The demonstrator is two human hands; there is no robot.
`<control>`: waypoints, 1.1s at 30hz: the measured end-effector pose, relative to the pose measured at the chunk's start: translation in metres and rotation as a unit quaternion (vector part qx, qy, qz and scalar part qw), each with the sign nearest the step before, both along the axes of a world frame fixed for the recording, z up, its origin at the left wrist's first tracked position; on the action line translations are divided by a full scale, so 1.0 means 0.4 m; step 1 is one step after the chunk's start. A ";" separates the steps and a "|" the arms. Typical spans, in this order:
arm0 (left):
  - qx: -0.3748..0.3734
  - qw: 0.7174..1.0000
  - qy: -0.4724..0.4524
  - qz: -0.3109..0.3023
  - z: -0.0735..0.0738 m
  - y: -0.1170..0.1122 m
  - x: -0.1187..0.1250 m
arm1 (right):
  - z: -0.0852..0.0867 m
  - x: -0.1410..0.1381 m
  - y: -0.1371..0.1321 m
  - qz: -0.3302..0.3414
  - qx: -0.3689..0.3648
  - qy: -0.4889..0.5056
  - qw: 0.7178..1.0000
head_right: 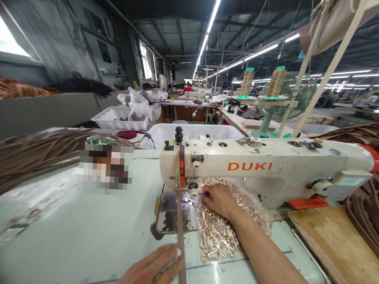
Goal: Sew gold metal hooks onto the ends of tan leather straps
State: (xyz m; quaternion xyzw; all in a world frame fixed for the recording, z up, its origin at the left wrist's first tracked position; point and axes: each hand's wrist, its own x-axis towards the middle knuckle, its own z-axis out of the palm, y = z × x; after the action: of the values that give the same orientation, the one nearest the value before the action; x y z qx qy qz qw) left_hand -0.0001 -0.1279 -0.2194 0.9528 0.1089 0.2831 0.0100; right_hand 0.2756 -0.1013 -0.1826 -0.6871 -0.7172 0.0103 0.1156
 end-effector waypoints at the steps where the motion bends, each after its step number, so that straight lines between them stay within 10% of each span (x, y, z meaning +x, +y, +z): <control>1: 0.006 1.000 0.003 -0.008 0.001 0.002 0.001 | 0.000 0.000 0.000 0.000 -0.001 0.000 1.000; 16: -0.107 0.988 0.090 -0.064 0.068 0.031 0.004 | -0.003 -0.001 0.002 0.000 -0.005 -0.015 1.000; 33: -0.144 0.980 0.095 -0.094 0.097 0.211 0.046 | 0.000 -0.003 0.001 -0.011 -0.018 -0.019 1.000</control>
State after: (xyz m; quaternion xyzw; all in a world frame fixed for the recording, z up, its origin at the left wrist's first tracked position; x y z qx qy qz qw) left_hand 0.0185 -0.0434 -0.1805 0.9699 0.0592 0.1702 0.1636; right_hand 0.2746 -0.1008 -0.1828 -0.6973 -0.7111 0.0086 0.0892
